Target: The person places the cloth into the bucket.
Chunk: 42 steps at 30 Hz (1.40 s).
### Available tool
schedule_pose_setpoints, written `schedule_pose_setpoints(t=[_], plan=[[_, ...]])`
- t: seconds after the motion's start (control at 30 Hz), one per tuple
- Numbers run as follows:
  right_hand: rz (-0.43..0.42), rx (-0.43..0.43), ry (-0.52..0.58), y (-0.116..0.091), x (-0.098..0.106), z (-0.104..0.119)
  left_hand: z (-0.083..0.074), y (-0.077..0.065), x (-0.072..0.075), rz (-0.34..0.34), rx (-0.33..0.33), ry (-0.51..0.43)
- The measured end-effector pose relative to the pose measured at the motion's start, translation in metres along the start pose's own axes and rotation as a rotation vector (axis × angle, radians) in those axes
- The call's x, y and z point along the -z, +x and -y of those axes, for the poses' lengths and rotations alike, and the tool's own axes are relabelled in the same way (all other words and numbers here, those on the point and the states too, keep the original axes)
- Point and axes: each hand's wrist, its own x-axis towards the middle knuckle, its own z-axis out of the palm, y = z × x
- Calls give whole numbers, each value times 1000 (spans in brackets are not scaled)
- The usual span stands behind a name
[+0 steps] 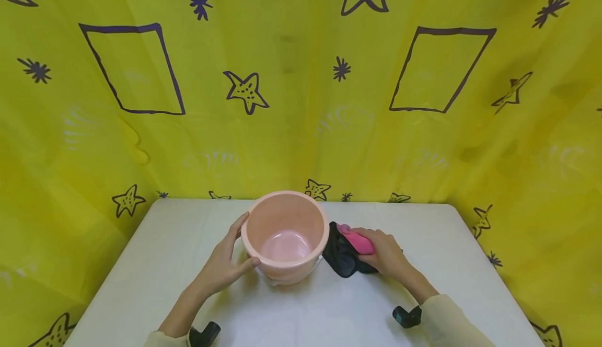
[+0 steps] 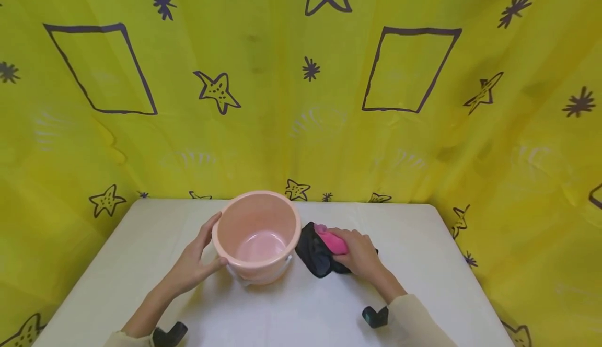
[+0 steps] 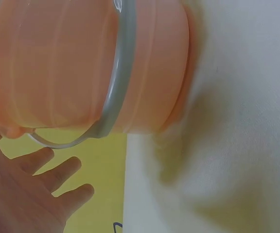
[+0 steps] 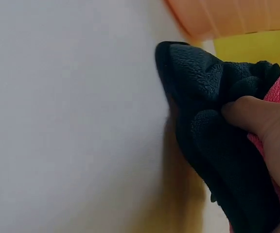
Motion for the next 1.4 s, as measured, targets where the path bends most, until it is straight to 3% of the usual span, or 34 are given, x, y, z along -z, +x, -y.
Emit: schedule_pose_setpoints(t=[0.3,0.77,1.4], plan=[[-81,86,22,9,26,3,5,-2,-1,-8,-29,-12],[-168,190,61,21,64,13,6,-1,-3,-5,-21,-40],[-261,350,97,51,113,58,7,-2,-4,-15,-13,-47]])
